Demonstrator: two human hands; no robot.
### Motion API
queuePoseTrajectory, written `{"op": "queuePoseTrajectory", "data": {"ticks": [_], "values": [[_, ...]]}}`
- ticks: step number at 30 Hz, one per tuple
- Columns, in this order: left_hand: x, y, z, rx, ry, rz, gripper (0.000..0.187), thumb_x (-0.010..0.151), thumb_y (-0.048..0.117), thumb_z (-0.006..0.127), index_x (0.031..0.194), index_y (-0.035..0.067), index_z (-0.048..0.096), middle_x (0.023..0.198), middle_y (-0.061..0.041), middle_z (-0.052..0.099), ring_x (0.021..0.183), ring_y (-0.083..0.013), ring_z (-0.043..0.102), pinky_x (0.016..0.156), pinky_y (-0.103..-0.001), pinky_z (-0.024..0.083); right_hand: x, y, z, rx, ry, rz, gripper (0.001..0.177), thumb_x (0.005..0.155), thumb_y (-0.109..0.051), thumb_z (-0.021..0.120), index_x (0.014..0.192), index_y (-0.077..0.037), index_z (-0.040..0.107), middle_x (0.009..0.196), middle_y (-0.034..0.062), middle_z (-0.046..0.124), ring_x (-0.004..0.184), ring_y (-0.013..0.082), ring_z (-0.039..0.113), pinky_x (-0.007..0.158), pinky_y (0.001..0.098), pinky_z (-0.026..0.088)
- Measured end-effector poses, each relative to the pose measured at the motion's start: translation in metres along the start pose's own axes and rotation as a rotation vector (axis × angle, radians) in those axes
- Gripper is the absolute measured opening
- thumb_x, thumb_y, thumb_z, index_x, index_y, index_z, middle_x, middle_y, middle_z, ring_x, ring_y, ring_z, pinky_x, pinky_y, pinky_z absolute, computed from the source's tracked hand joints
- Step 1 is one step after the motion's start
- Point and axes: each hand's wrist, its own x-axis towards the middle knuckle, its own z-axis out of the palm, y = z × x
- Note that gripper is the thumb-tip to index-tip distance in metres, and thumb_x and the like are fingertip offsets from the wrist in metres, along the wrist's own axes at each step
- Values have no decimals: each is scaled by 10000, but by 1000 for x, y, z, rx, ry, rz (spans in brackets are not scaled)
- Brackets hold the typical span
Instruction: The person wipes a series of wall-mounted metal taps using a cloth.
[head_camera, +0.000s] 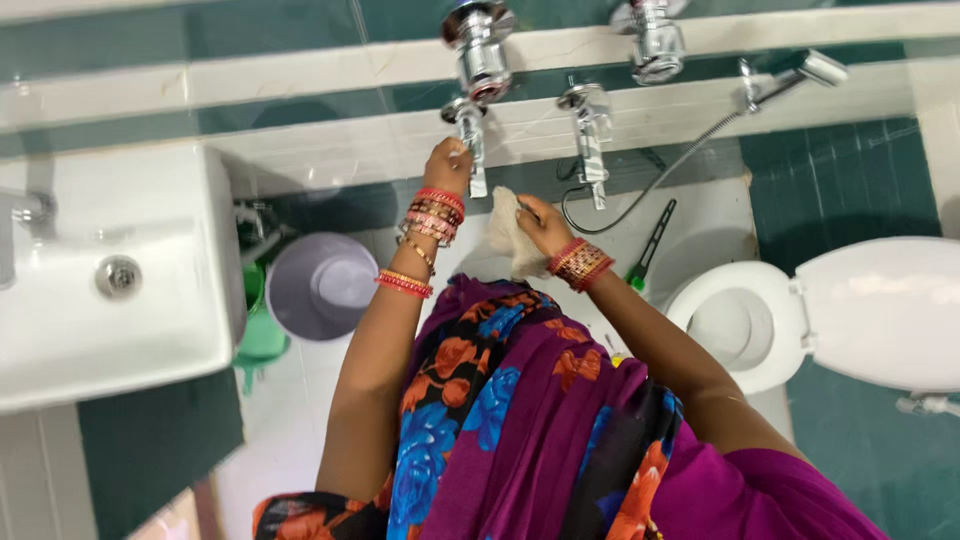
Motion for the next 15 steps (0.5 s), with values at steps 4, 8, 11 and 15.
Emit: {"op": "queuePoseTrajectory", "data": {"ticks": [4, 8, 11, 15], "values": [[2, -16, -2, 61, 7, 70, 120, 873, 130, 713, 945, 60, 647, 957, -122, 684, 743, -215, 694, 682, -345, 562, -30, -51, -51, -35, 39, 30, 401, 997, -188, 613, 1377, -60, 599, 1215, 134, 703, 1029, 194, 700, 884, 325, 587], [3, -7, -8, 118, -69, -13, 132, 883, 155, 732, 907, 63, 641, 931, -119, 684, 724, -219, 688, 661, -349, 544, -51, -94, -88, 67, 196, 98, 395, 998, -205, 621, 1365, -60, 640, 1264, 148, 677, 1091, 231, 677, 945, 366, 579], [0, 1, -12, 114, -67, -18, 131, 887, 154, 730, 913, 64, 639, 939, -118, 685, 729, -206, 694, 659, -348, 544, -47, -115, -115, 39, 409, 63, 324, 1016, -191, 650, 1302, -41, 682, 1228, 135, 719, 1086, 237, 691, 953, 352, 566], [-5, 10, -11, 99, -20, 56, 113, 894, 120, 728, 931, 66, 636, 925, -105, 681, 700, -172, 677, 630, -335, 536, -27, -139, -152, -149, 585, -205, 297, 1041, -121, 644, 1309, 1, 675, 1258, 181, 712, 1150, 272, 687, 991, 353, 535]]}}
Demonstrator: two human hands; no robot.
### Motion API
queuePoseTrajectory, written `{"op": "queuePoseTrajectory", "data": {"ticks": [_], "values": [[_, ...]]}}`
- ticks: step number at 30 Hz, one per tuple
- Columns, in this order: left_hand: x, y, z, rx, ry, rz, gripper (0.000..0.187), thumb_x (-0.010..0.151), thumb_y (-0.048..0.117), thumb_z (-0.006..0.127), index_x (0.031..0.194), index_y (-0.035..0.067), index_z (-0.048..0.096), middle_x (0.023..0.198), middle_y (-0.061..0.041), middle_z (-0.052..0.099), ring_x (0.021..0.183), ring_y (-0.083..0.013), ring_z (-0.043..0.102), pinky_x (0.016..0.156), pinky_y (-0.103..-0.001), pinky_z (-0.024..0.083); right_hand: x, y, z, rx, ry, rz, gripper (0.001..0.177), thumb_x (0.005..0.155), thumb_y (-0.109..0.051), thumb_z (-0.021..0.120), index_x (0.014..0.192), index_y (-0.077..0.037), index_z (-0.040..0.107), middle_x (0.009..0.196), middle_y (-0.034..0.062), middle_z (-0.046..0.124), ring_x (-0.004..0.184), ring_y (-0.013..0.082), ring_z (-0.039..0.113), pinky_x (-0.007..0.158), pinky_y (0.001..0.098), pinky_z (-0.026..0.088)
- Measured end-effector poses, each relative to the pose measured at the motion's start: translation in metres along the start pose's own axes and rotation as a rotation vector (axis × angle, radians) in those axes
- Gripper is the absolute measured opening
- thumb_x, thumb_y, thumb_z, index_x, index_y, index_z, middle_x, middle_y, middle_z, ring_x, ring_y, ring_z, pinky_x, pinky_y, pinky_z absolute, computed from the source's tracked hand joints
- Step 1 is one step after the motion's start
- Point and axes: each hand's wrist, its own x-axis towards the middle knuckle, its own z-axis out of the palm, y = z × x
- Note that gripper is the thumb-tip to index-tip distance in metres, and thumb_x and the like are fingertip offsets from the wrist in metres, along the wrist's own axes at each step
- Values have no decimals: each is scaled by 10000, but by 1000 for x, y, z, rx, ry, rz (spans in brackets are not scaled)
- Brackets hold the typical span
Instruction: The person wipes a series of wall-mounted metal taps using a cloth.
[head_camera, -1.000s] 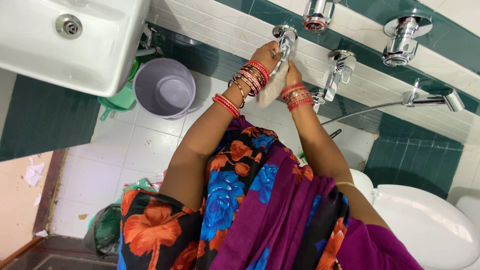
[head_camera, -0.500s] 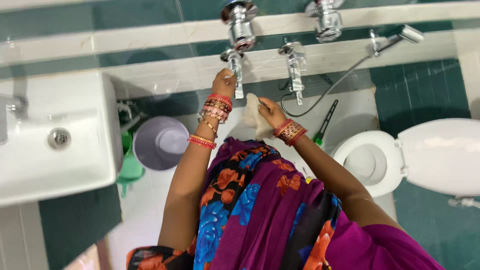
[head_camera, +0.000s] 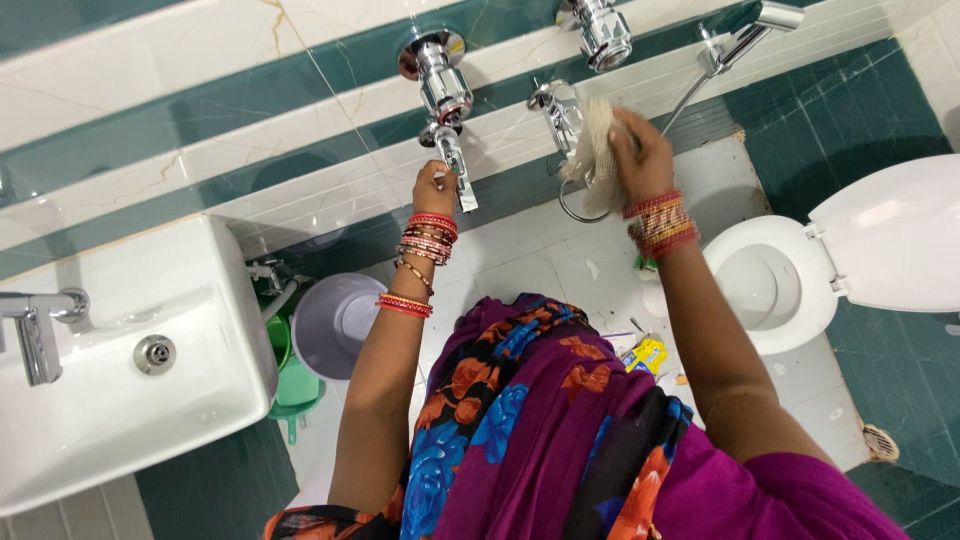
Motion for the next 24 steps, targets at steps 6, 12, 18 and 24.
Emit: {"op": "queuePoseTrajectory", "data": {"ticks": [6, 12, 18, 24], "values": [[-10, 17, -5, -153, -32, -250, 89, 948, 125, 700, 1007, 92, 643, 739, -20, 682, 619, -88, 577, 568, -287, 467, 39, 6, 31, -333, -87, -168, 278, 988, -37, 649, 1227, -121, 761, 1160, 163, 701, 1035, 341, 683, 905, 407, 537], [-16, 28, 0, -63, 86, -191, 123, 954, 138, 708, 1039, 69, 653, 889, -47, 712, 699, -97, 647, 627, -275, 519, 50, 16, 48, -390, -71, -200, 235, 945, -52, 655, 1094, -166, 797, 1128, 145, 667, 957, 335, 658, 805, 417, 535], [-33, 59, 2, 190, 344, 15, 376, 875, 59, 746, 1220, 48, 599, 1253, -144, 610, 1112, -304, 629, 965, -404, 511, 56, 30, 39, -308, -135, -175, 253, 975, -38, 649, 1133, -169, 797, 1130, 140, 644, 992, 338, 646, 839, 424, 536], [-62, 113, 20, 308, 433, 174, 395, 851, -9, 712, 1226, 60, 608, 1409, -195, 484, 1338, -415, 477, 1121, -484, 402, 51, 43, 31, -299, -206, -254, 270, 927, -13, 643, 1096, -156, 798, 1160, 167, 649, 985, 365, 637, 839, 443, 523]]}}
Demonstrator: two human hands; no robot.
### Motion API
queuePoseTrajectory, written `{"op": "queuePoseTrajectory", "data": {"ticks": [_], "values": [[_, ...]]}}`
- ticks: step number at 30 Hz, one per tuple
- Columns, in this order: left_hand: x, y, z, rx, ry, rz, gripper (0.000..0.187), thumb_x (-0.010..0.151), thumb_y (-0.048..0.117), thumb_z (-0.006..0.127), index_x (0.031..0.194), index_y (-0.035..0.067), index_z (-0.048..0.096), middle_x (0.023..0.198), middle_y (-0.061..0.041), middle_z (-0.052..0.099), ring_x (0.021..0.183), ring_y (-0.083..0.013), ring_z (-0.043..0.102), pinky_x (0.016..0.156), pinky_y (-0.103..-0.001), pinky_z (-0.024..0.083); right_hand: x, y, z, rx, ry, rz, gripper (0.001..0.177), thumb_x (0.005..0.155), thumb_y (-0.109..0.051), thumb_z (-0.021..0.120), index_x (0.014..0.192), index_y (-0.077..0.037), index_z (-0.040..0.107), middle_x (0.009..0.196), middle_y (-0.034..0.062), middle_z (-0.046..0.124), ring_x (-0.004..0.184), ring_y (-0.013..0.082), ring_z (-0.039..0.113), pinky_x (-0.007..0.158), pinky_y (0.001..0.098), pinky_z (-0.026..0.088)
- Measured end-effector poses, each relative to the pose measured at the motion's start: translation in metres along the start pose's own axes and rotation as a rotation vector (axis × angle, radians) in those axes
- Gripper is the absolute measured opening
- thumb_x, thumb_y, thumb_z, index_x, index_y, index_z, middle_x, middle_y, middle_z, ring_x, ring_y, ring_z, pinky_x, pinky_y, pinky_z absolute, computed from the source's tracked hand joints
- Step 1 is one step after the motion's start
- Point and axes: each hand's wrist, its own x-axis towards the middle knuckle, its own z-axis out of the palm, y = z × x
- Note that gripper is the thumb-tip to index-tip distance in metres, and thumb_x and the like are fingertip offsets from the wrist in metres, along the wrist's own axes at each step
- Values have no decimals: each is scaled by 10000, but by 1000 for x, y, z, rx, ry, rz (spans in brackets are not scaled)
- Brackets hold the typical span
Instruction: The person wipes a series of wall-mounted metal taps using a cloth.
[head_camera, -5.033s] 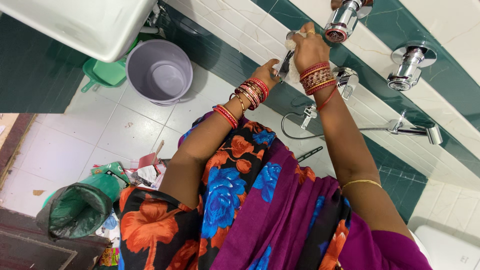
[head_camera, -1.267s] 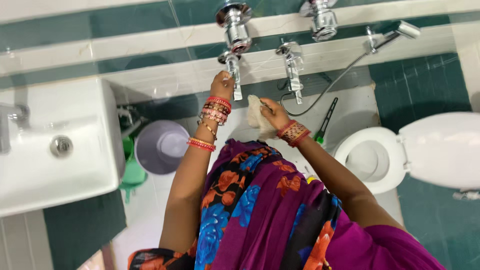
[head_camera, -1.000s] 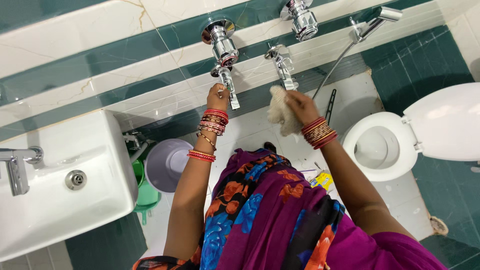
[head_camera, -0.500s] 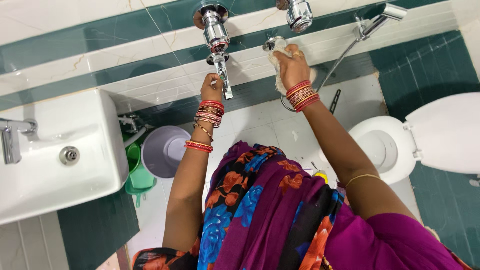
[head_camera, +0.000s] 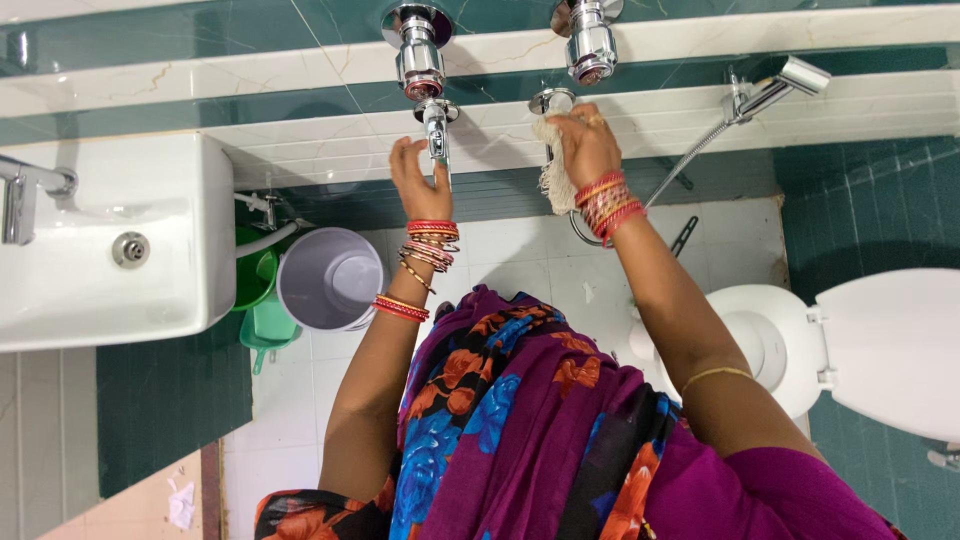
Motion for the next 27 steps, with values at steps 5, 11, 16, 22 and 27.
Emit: {"op": "queuePoseTrajectory", "data": {"ticks": [5, 11, 16, 22, 27], "values": [[-29, 19, 16, -97, -134, -15, 307, 871, -13, 712, 1153, 88, 642, 1394, -172, 513, 1318, -382, 519, 1090, -453, 452, 32, 26, 9, 198, 14, -25, 222, 998, -20, 641, 1160, -103, 767, 1114, 157, 671, 1009, 352, 651, 888, 429, 524], [-59, 16, 34, -232, -278, -59, 260, 872, -10, 712, 1112, 79, 663, 1304, -135, 582, 1035, -278, 651, 962, -371, 542, -10, 14, 0, 217, 16, -17, 242, 978, 10, 607, 1136, -84, 764, 1124, 180, 642, 979, 353, 655, 868, 419, 526], [-49, 25, 44, -262, -385, 28, 286, 846, -15, 708, 1116, 68, 658, 1217, -110, 617, 912, -248, 643, 870, -347, 553, -29, 55, -1, 414, -88, -65, 215, 1020, -16, 621, 1192, -59, 744, 1142, 168, 637, 1043, 318, 648, 921, 376, 526], [-25, 32, 72, -297, -501, 2, 264, 868, 6, 701, 1121, 76, 670, 1203, -114, 624, 916, -250, 663, 836, -346, 576, -11, 103, -24, 719, -37, 206, 296, 1051, -29, 540, 1299, -95, 686, 1240, 97, 713, 1105, 205, 665, 987, 320, 527], [-15, 28, 100, -265, -612, 24, 250, 890, 51, 697, 1136, 84, 667, 1217, -131, 613, 954, -248, 680, 878, -342, 581, 5, 59, 1, 344, 8, 18, 309, 952, -33, 671, 1255, -56, 725, 1148, 194, 651, 1061, 308, 641, 944, 386, 521]]}}
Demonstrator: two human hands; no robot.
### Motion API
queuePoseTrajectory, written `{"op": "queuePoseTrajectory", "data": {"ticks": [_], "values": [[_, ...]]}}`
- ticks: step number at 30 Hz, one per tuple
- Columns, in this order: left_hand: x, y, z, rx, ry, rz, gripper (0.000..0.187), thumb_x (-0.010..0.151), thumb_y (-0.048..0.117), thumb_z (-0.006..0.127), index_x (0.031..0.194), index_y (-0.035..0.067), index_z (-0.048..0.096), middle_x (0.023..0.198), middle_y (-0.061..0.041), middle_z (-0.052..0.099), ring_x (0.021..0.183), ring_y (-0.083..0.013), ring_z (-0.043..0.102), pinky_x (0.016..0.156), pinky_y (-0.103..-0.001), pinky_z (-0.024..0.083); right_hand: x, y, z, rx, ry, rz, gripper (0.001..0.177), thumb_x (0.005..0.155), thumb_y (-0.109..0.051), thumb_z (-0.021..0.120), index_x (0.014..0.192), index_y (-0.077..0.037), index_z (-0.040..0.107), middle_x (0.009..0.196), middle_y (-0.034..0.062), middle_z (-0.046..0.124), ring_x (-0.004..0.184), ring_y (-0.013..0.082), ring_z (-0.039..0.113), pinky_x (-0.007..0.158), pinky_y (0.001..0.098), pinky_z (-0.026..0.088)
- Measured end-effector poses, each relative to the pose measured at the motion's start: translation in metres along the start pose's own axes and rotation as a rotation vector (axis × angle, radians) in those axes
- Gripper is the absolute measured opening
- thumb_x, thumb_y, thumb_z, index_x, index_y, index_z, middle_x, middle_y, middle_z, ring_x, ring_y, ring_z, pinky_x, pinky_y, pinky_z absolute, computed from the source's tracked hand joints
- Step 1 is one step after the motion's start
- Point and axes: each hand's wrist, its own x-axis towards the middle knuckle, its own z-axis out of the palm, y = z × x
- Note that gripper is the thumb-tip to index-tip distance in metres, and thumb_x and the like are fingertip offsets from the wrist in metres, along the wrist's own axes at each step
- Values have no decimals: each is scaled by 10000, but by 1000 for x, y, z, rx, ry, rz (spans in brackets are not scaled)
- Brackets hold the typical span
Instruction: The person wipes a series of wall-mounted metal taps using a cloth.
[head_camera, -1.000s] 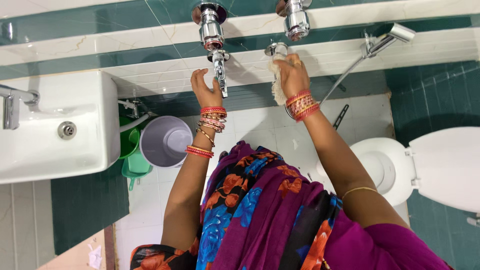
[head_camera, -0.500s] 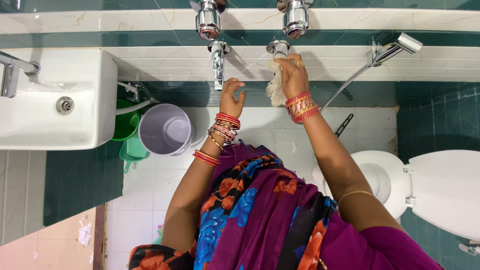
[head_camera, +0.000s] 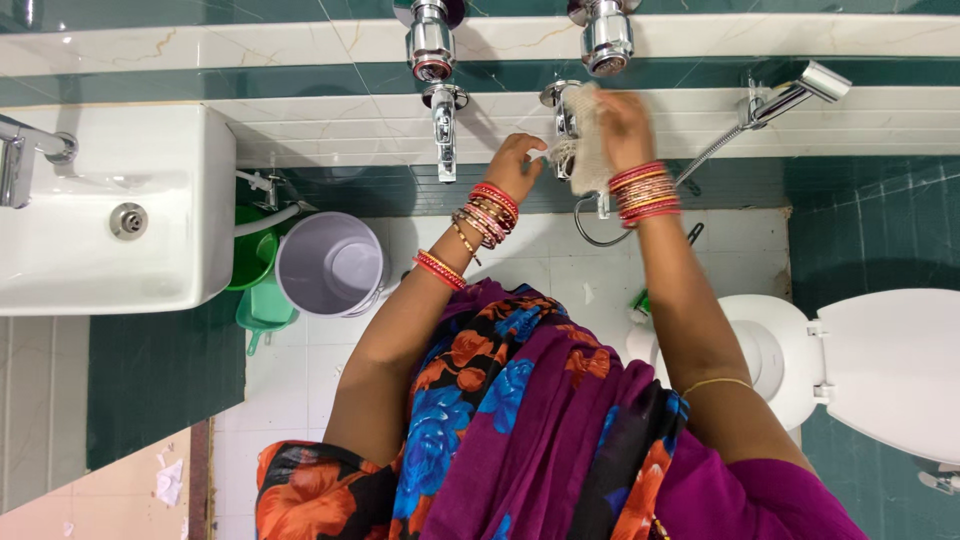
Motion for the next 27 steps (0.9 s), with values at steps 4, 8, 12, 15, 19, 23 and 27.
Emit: {"op": "queuePoseTrajectory", "data": {"ticks": [4, 8, 12, 15, 19, 23, 27], "values": [[8, -10, 11, 11, -56, -73, 252, 885, 82, 697, 1136, 88, 678, 1215, -131, 641, 895, -241, 695, 844, -336, 580, 0, -18, 29, -171, 41, 6, 293, 930, -69, 717, 1221, -70, 744, 1158, 230, 625, 1032, 372, 646, 894, 416, 518], [3, -12, 12, -23, -37, -97, 263, 896, 83, 691, 1157, 75, 668, 1220, -140, 649, 899, -234, 706, 859, -337, 576, 26, -4, 26, -140, 13, -58, 269, 993, -69, 694, 1258, -88, 739, 1204, 191, 647, 1094, 376, 651, 965, 411, 520], [-2, -9, 6, -53, -28, -145, 267, 908, 86, 680, 1174, 74, 668, 1223, -141, 648, 893, -230, 711, 852, -340, 577, 2, -20, 23, -180, -9, -20, 247, 1002, -80, 685, 1239, -105, 753, 1170, 195, 633, 1055, 375, 657, 919, 411, 526], [4, -14, -1, -84, -1, -127, 296, 909, 79, 671, 1204, 68, 655, 1216, -144, 646, 897, -231, 712, 855, -341, 579, -17, -36, 16, -197, -25, -23, 244, 1001, -82, 675, 1232, -100, 754, 1141, 214, 605, 1023, 381, 653, 887, 418, 528], [7, -10, 6, -94, 21, -131, 319, 907, 64, 664, 1226, 74, 655, 1209, -141, 659, 919, -231, 715, 862, -344, 585, 10, -19, 14, -221, -69, 10, 206, 1000, -91, 676, 1192, -96, 751, 1143, 197, 626, 1014, 374, 655, 871, 426, 523], [15, 0, 13, 0, 8, -81, 375, 896, 56, 667, 1269, 80, 628, 1194, -148, 654, 908, -252, 714, 860, -361, 574, 36, -2, 25, -174, -12, 16, 230, 1010, -94, 684, 1232, -96, 744, 1139, 204, 633, 1036, 371, 651, 904, 420, 525], [30, -3, 15, 3, 40, -49, 424, 909, 47, 631, 1330, 74, 589, 1217, -158, 643, 978, -290, 696, 884, -362, 577, -20, -17, 15, -116, 27, -80, 230, 1006, -59, 666, 1225, -64, 734, 1139, 210, 640, 1052, 366, 643, 929, 421, 521]]}}
